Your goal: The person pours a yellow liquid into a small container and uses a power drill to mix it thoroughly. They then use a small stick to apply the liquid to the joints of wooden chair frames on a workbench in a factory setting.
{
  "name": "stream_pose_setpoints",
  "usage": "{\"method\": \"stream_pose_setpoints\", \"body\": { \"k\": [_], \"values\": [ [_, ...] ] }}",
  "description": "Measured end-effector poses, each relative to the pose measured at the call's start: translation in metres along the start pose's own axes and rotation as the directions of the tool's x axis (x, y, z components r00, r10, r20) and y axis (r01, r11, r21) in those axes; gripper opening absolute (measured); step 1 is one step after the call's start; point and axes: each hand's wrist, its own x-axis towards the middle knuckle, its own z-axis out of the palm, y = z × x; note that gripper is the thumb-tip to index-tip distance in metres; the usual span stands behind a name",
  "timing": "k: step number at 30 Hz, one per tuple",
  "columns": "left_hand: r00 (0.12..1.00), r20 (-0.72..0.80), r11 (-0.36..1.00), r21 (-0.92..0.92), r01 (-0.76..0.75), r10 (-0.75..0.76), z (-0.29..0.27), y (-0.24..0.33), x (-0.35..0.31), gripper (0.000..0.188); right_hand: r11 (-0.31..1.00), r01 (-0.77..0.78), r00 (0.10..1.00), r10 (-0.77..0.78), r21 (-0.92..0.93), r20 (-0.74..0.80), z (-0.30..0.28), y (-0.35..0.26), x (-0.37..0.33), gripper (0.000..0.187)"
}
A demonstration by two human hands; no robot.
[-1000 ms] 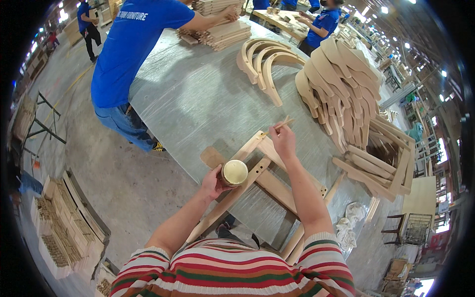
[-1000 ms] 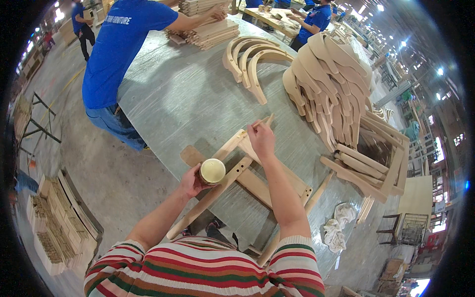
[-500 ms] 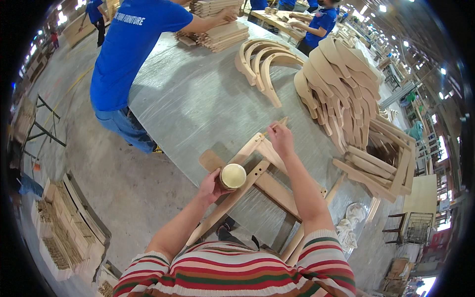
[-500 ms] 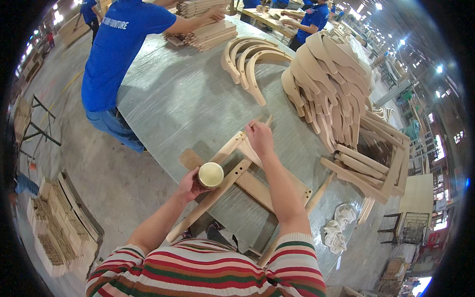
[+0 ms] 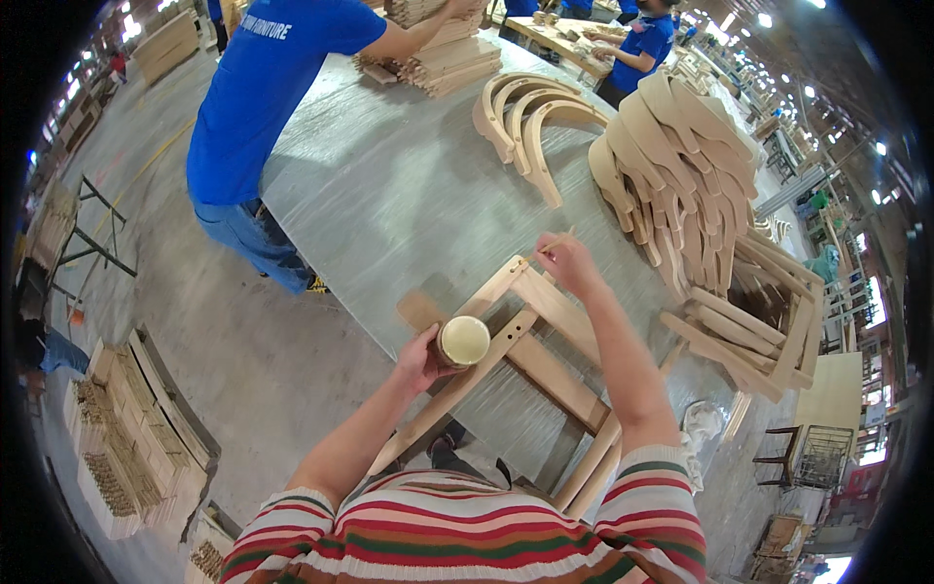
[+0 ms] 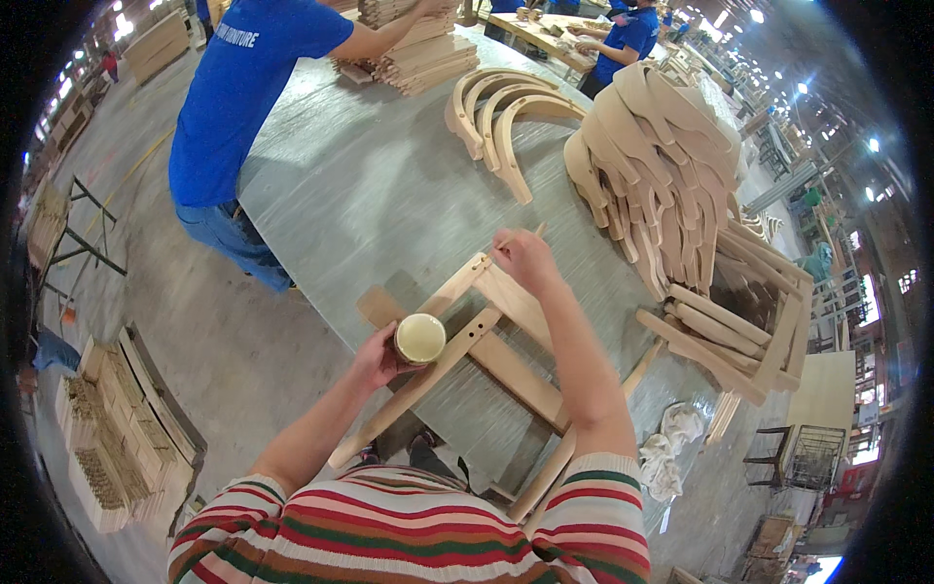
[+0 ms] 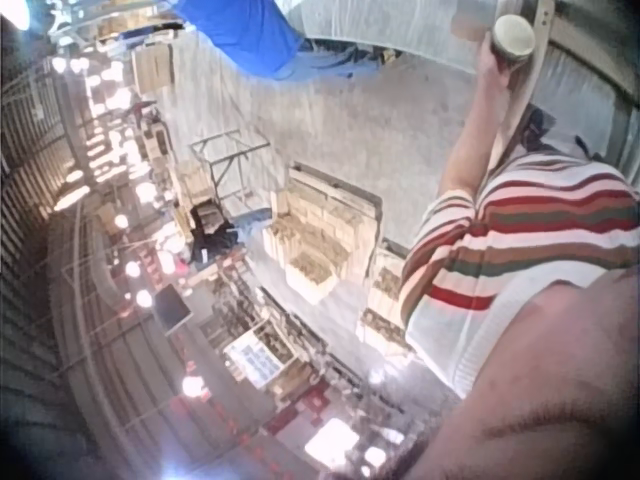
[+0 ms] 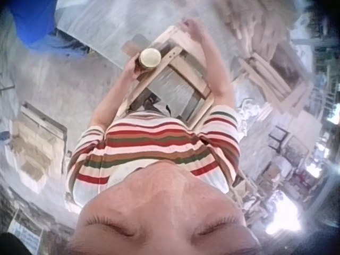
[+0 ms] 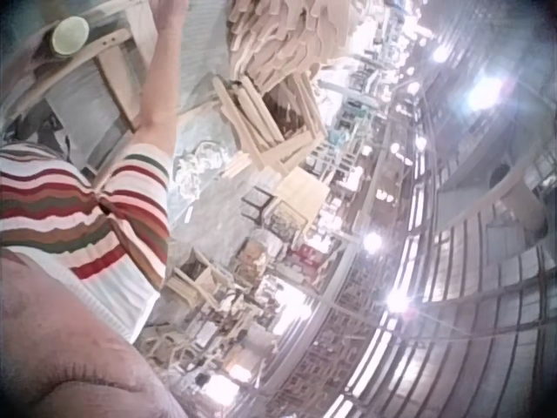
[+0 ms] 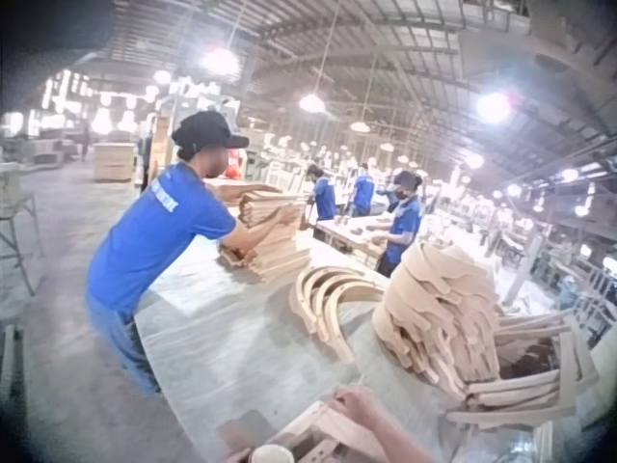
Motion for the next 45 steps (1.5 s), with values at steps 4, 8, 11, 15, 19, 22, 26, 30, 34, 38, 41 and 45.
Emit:
{"method": "stream_pose_setpoints", "body": {
  "k": [4, 8, 11, 15, 19, 22, 26, 30, 34, 38, 41, 45],
  "values": [
    [0.997, 0.021, 0.997, -0.031, -0.071, 0.072, -0.004, 0.001, -0.001, 0.04, 0.941, 0.083, 0.996, -0.075, 0.327, -0.038, -0.014, -0.027, -0.018, 0.006],
    [0.99, -0.087, 0.994, 0.025, -0.109, 0.111, -0.005, 0.009, 0.002, 0.038, 0.675, -0.131, 0.962, 0.264, 0.726, -0.073, -0.021, -0.07, -0.061, 0.01],
    [0.993, -0.065, 0.994, -0.026, -0.104, 0.102, 0.001, 0.008, 0.004, 0.033, 0.657, -0.209, 0.911, 0.4, 0.724, -0.099, -0.012, -0.102, -0.084, 0.019],
    [0.998, -0.002, 0.998, -0.005, -0.066, 0.066, 0.017, 0.003, 0.0, 0.032, 0.525, -0.313, 0.841, 0.54, 0.791, -0.026, 0.016, -0.095, -0.105, 0.022],
    [0.998, 0.038, 0.999, -0.007, -0.048, 0.048, 0.02, 0.002, -0.006, 0.033, 0.137, -0.237, 0.752, 0.653, 0.962, 0.093, 0.024, -0.092, -0.128, 0.014],
    [0.999, 0.017, 0.999, -0.012, -0.049, 0.049, 0.018, 0.003, -0.006, 0.035, -0.023, -0.068, 0.747, 0.662, 0.997, 0.066, 0.021, -0.093, -0.147, 0.009],
    [0.999, 0.032, 0.999, -0.002, -0.037, 0.037, 0.018, 0.004, -0.003, 0.034, -0.099, 0.078, 0.728, 0.685, 0.992, 0.011, 0.024, -0.1, -0.156, 0.006],
    [0.995, 0.101, 0.999, 0.034, 0.022, -0.025, 0.034, -0.006, 0.008, 0.038, -0.248, 0.034, 0.584, 0.791, 0.968, 0.182, 0.043, -0.085, -0.167, 0.011],
    [0.998, 0.069, 1.0, 0.03, 0.008, -0.011, 0.046, -0.014, 0.017, 0.036, -0.379, 0.03, 0.491, 0.812, 0.925, 0.317, 0.059, -0.077, -0.169, 0.022],
    [0.999, 0.031, 1.0, -0.002, -0.006, 0.006, 0.04, -0.014, 0.019, 0.032, -0.269, 0.042, 0.557, 0.806, 0.962, 0.201, 0.053, -0.076, -0.163, 0.016],
    [0.999, 0.021, 0.999, 0.001, 0.048, -0.048, 0.026, -0.013, 0.017, 0.032, 0.031, -0.012, 0.617, 0.787, 0.999, -0.017, 0.039, -0.063, -0.161, 0.011],
    [0.998, -0.005, 0.998, 0.039, 0.059, -0.059, 0.004, -0.015, 0.001, 0.033, 0.438, -0.18, 0.694, 0.691, 0.881, -0.202, 0.032, -0.059, -0.149, 0.014]
  ]
}}
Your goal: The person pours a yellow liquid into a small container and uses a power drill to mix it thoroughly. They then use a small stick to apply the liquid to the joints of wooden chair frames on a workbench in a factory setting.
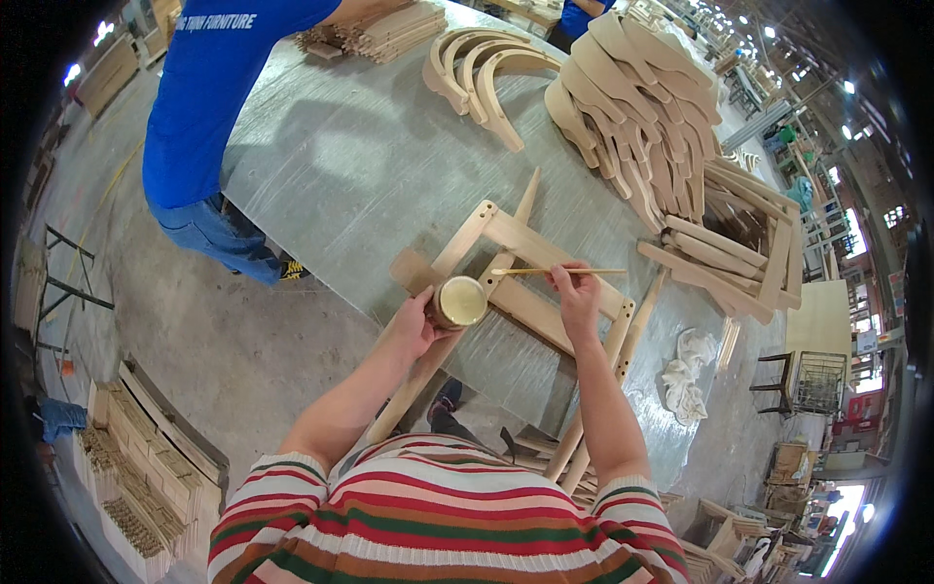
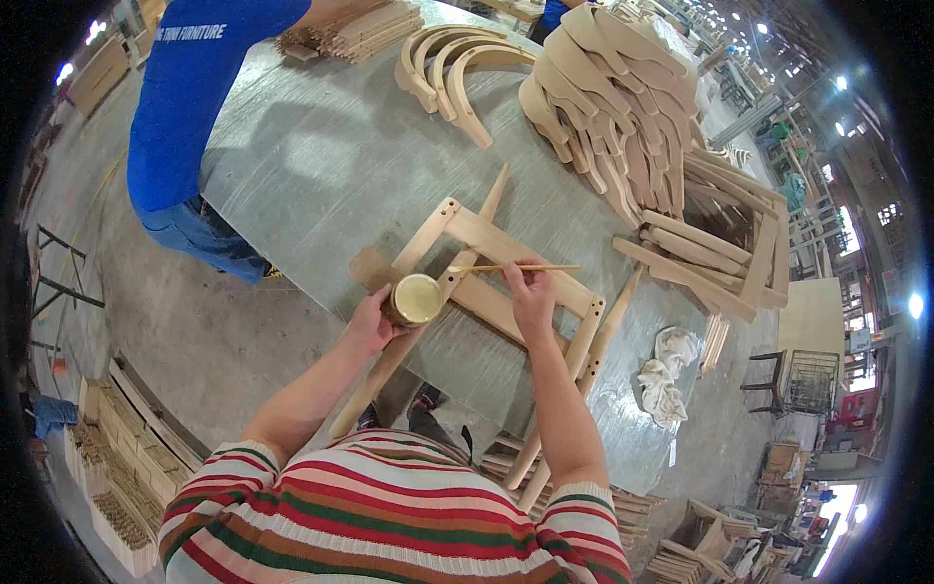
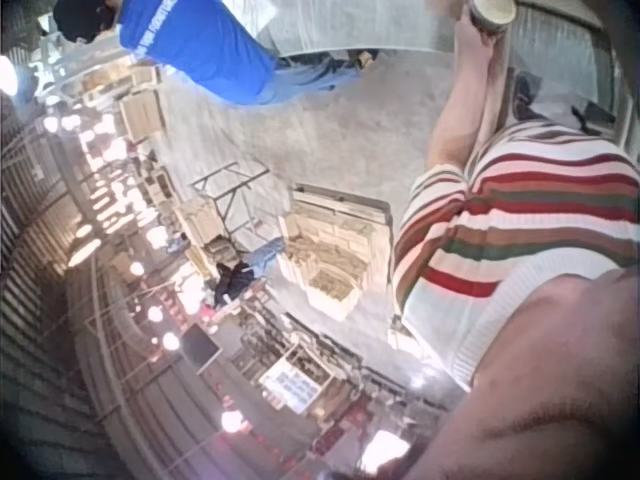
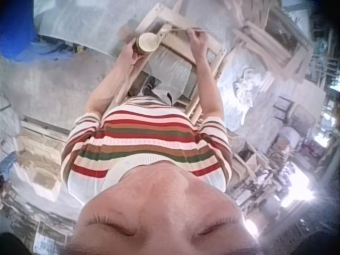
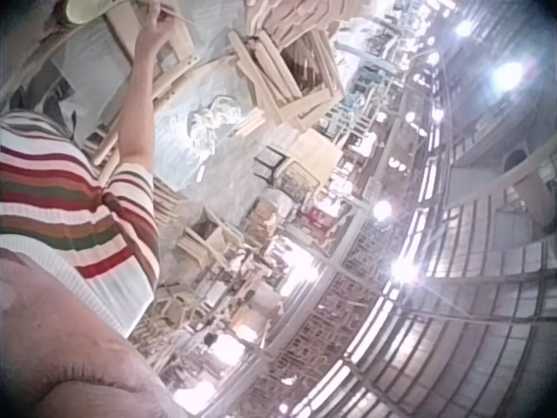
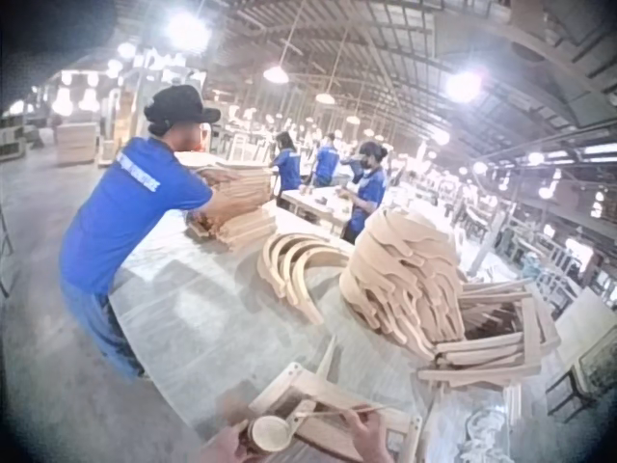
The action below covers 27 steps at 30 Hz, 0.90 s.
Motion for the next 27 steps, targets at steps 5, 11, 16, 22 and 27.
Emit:
{"method": "stream_pose_setpoints", "body": {
  "k": [5, 11, 16, 22, 27],
  "values": [
    [0.997, 0.038, 0.995, -0.073, 0.065, -0.062, -0.015, -0.015, -0.02, 0.034, 0.872, 0.139, 0.986, -0.078, -0.469, 0.148, 0.011, -0.002, 0.008, 0.017],
    [0.996, 0.06, 0.998, 0.017, 0.062, -0.063, -0.017, -0.021, -0.032, 0.037, 0.773, 0.301, 0.947, -0.173, -0.558, 0.272, 0.027, -0.004, 0.011, 0.017],
    [0.995, 0.081, 0.998, 0.004, 0.057, -0.057, -0.016, -0.022, -0.033, 0.036, 0.742, 0.317, 0.943, -0.181, -0.59, 0.278, 0.031, -0.003, 0.016, 0.015],
    [0.998, 0.053, 0.999, -0.015, 0.046, -0.045, -0.017, -0.023, -0.032, 0.034, 0.729, 0.339, 0.934, -0.183, -0.595, 0.308, 0.03, -0.01, 0.017, 0.014],
    [0.997, 0.063, 0.998, -0.023, 0.054, -0.053, -0.019, -0.023, -0.03, 0.034, 0.715, 0.399, 0.915, -0.264, -0.575, 0.306, 0.028, -0.009, 0.018, 0.014]
  ]
}}
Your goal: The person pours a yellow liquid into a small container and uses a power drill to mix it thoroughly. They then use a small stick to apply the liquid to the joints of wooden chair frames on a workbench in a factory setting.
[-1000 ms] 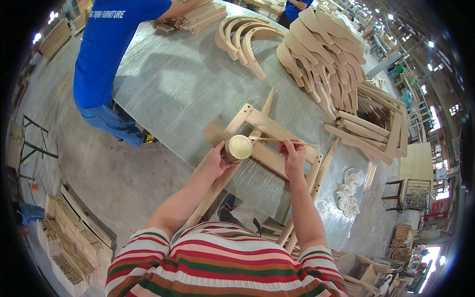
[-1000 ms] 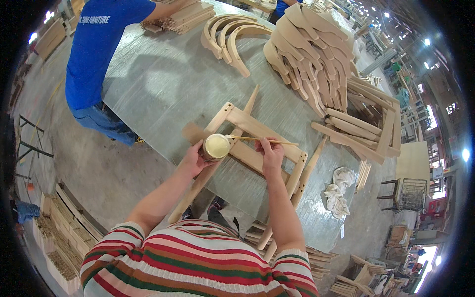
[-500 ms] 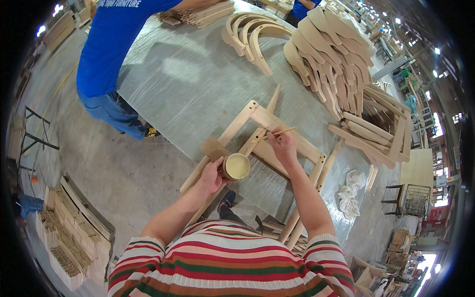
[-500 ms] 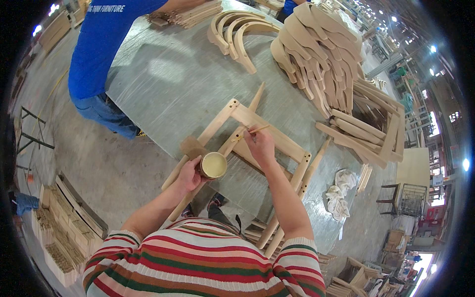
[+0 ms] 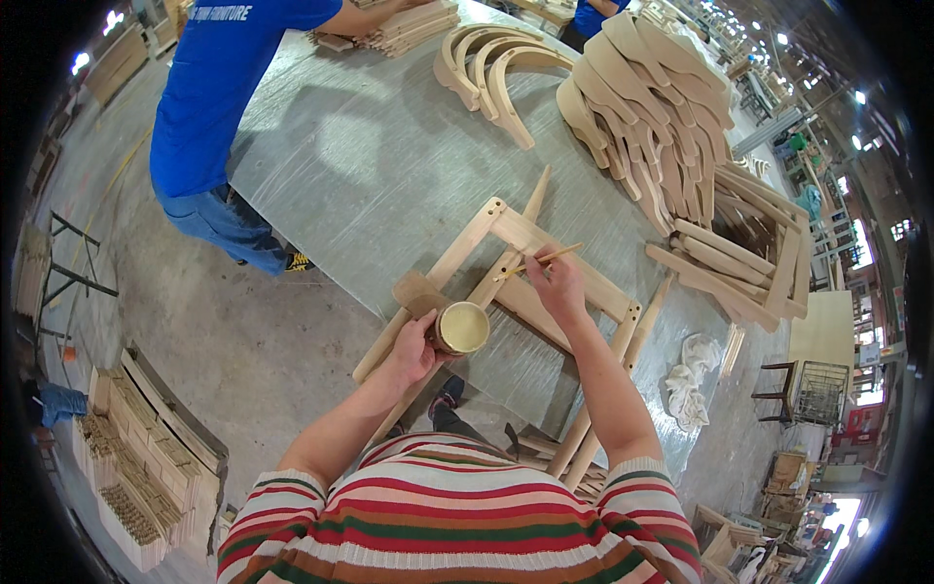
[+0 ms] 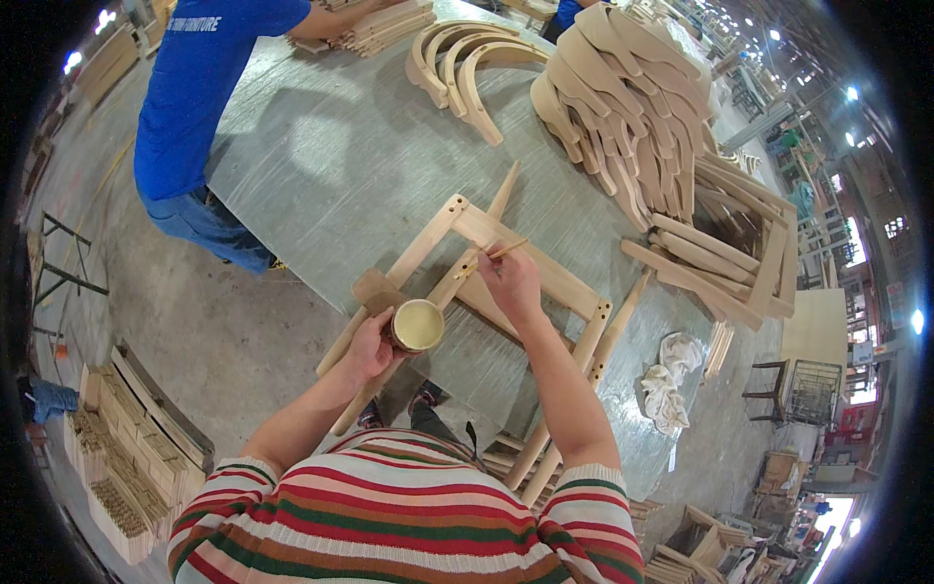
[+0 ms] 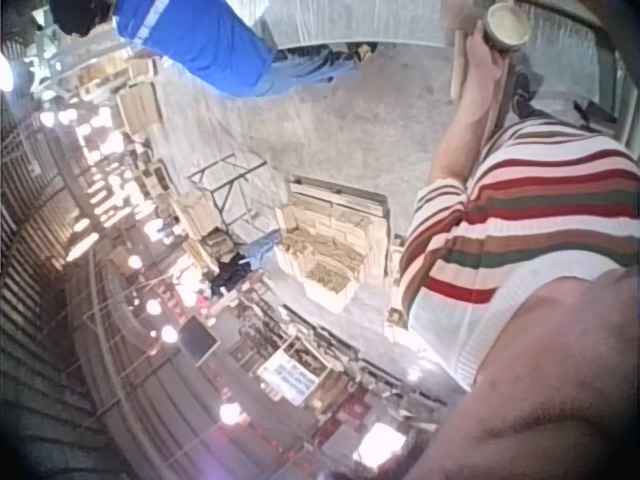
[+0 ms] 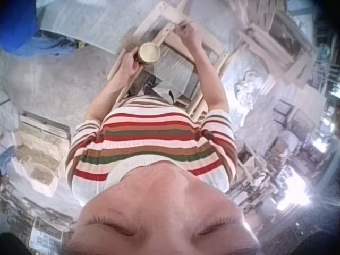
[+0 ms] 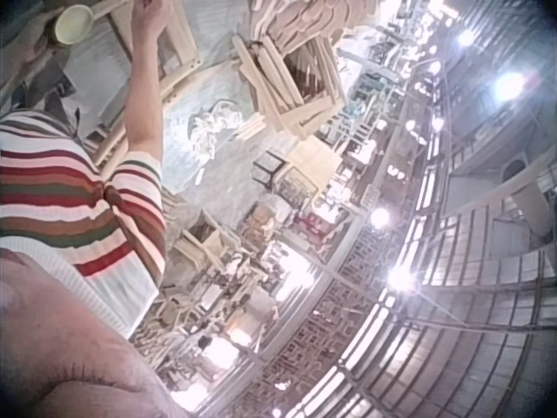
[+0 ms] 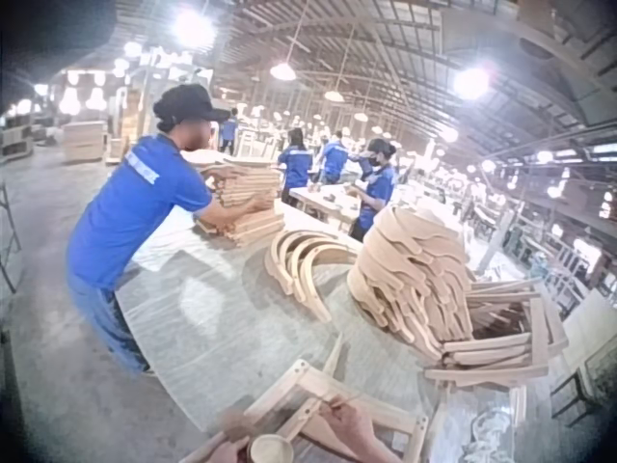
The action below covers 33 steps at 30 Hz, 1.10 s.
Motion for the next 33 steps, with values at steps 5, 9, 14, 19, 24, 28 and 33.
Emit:
{"method": "stream_pose_setpoints", "body": {
  "k": [5, 9, 14, 19, 24, 28, 33],
  "values": [
    [1.0, 0.005, 1.0, -0.008, 0.002, -0.002, 0.004, 0.0, -0.001, 0.035, 1.0, 0.009, 1.0, -0.009, -0.022, 0.015, 0.007, 0.006, -0.001, 0.014],
    [1.0, -0.008, 1.0, 0.017, 0.004, -0.004, 0.004, 0.0, -0.002, 0.035, 1.0, 0.005, 0.999, -0.004, -0.023, 0.046, 0.013, 0.01, -0.002, 0.014],
    [1.0, -0.013, 1.0, -0.003, -0.011, 0.011, 0.002, 0.0, -0.003, 0.035, 0.997, -0.037, 0.999, 0.036, 0.067, 0.011, 0.006, 0.014, 0.005, 0.013],
    [1.0, -0.014, 1.0, 0.006, -0.01, 0.01, 0.005, 0.001, -0.001, 0.035, 0.999, -0.044, 0.998, 0.044, 0.0, -0.033, 0.009, 0.022, 0.011, 0.013],
    [1.0, 0.015, 1.0, 0.004, -0.006, 0.006, 0.003, 0.0, 0.0, 0.036, 0.991, 0.133, 0.991, -0.132, -0.034, 0.021, 0.018, 0.025, 0.013, 0.014],
    [1.0, 0.011, 1.0, 0.014, -0.011, 0.011, -0.002, 0.0, 0.001, 0.037, 0.984, 0.164, 0.981, -0.155, -0.067, 0.117, 0.018, 0.025, 0.015, 0.014],
    [1.0, 0.002, 1.0, 0.005, -0.012, 0.012, 0.004, 0.0, 0.0, 0.037, 1.0, -0.017, 0.983, 0.013, 0.021, 0.185, 0.015, 0.031, 0.019, 0.014]
  ]
}}
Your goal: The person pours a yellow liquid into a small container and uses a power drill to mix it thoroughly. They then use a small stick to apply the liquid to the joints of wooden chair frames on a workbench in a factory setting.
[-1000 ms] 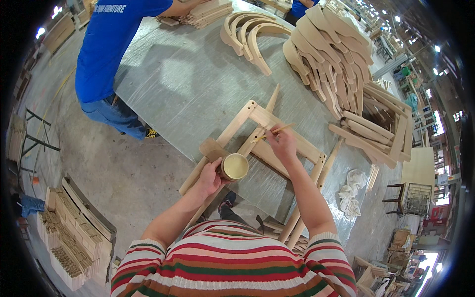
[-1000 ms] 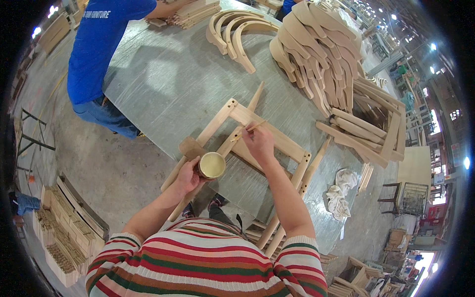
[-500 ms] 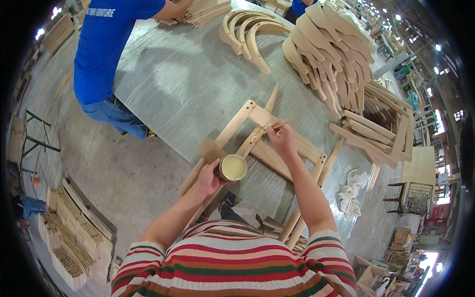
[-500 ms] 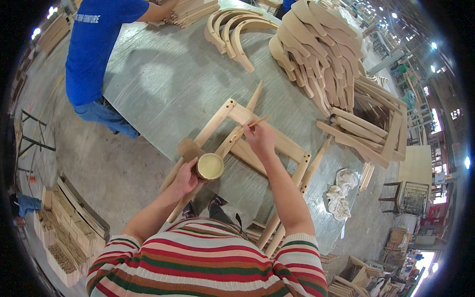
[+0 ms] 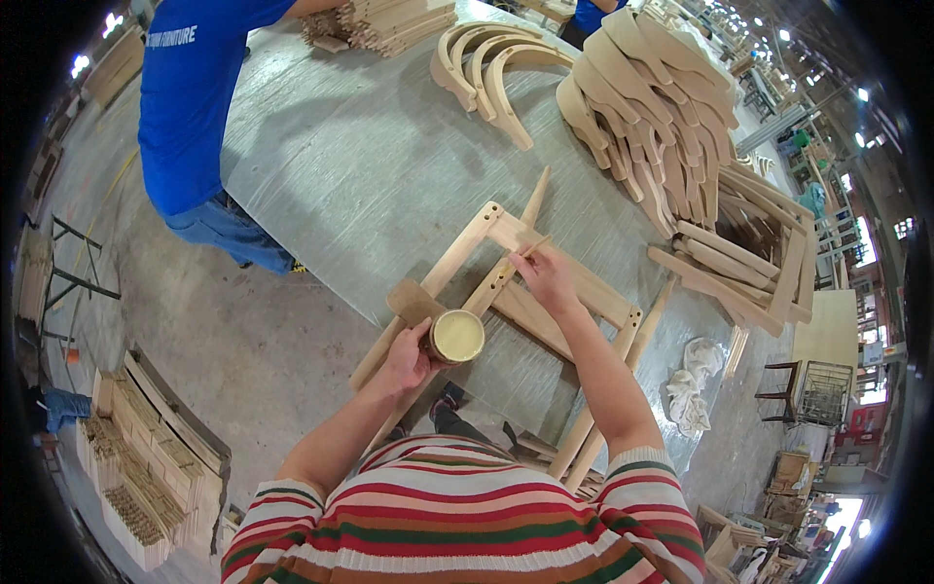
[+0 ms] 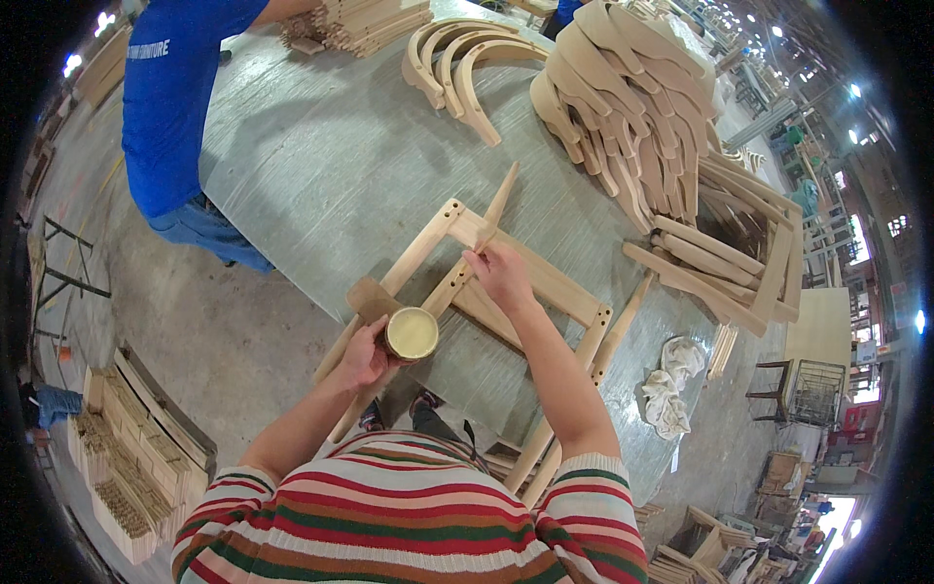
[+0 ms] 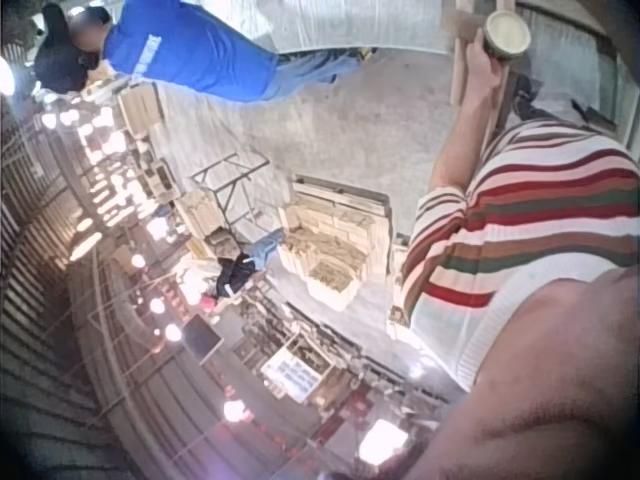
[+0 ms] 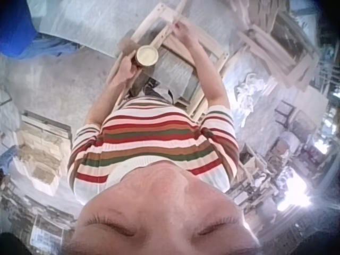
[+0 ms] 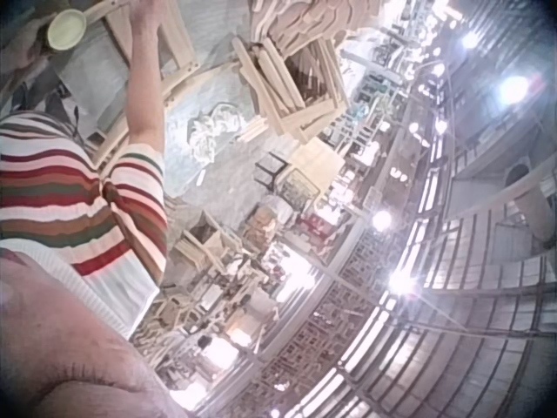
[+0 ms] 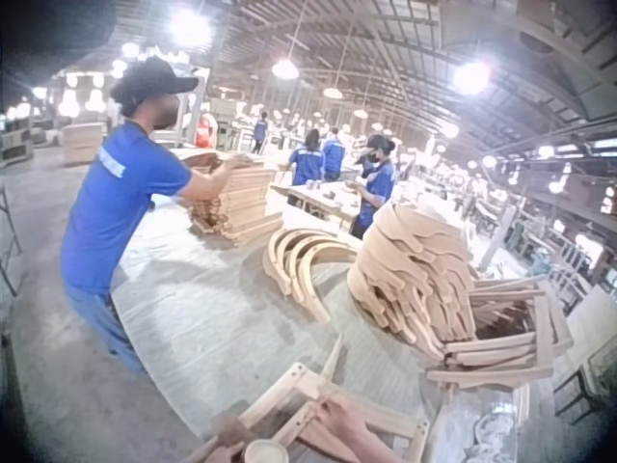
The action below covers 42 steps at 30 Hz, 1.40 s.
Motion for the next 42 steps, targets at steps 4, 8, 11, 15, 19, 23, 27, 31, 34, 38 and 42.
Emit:
{"method": "stream_pose_setpoints", "body": {
  "k": [4, 8, 11, 15, 19, 23, 27, 31, 34, 38, 42],
  "values": [
    [1.0, -0.002, 0.999, -0.032, -0.003, 0.003, 0.0, 0.0, -0.002, 0.036, 0.998, 0.061, 0.995, -0.062, 0.009, 0.082, -0.015, -0.002, -0.007, 0.014],
    [1.0, -0.012, 1.0, -0.003, -0.019, 0.019, 0.0, 0.001, 0.002, 0.035, 0.938, 0.347, 0.933, -0.348, 0.03, 0.092, -0.035, -0.021, -0.019, 0.01],
    [0.998, -0.056, 1.0, -0.011, -0.022, 0.021, 0.003, 0.006, 0.003, 0.034, 0.956, 0.112, 0.994, -0.108, 0.27, -0.029, -0.049, -0.06, -0.041, 0.009],
    [0.998, -0.054, 0.999, 0.045, -0.009, 0.011, 0.023, 0.005, 0.004, 0.033, 0.911, -0.134, 0.973, 0.195, 0.391, -0.122, -0.059, -0.09, -0.086, 0.014],
    [1.0, 0.012, 0.991, 0.135, 0.005, -0.007, 0.038, -0.006, 0.005, 0.031, 0.868, -0.231, 0.923, 0.338, 0.439, -0.183, -0.048, -0.087, -0.117, 0.014],
    [0.995, 0.079, 0.988, 0.146, 0.052, -0.064, 0.065, -0.027, -0.001, 0.03, 0.495, -0.235, 0.803, 0.584, 0.837, -0.119, -0.052, -0.065, -0.155, 0.011],
    [0.981, 0.168, 0.983, 0.171, 0.072, -0.102, 0.084, -0.043, 0.004, 0.032, 0.218, -0.056, 0.772, 0.629, 0.974, -0.096, -0.07, -0.047, -0.189, 0.005],
    [0.982, 0.151, 0.979, 0.182, 0.087, -0.115, 0.108, -0.065, 0.022, 0.035, 0.106, 0.058, 0.682, 0.722, 0.993, -0.117, -0.082, -0.026, -0.205, 0.005],
    [0.974, 0.172, 0.97, 0.221, 0.106, -0.145, 0.131, -0.086, 0.04, 0.041, 0.023, 0.084, 0.595, 0.801, 0.996, -0.069, -0.085, 0.001, -0.213, 0.013],
    [0.967, 0.195, 0.968, 0.221, 0.122, -0.166, 0.16, -0.117, 0.068, 0.042, -0.019, 0.132, 0.531, 0.846, 0.991, -0.054, -0.097, 0.028, -0.221, 0.02],
    [0.975, 0.177, 0.969, 0.229, 0.093, -0.135, 0.172, -0.128, 0.093, 0.041, 0.171, 0.165, 0.572, 0.786, 0.971, -0.236, -0.13, 0.047, -0.209, 0.017]
  ]
}}
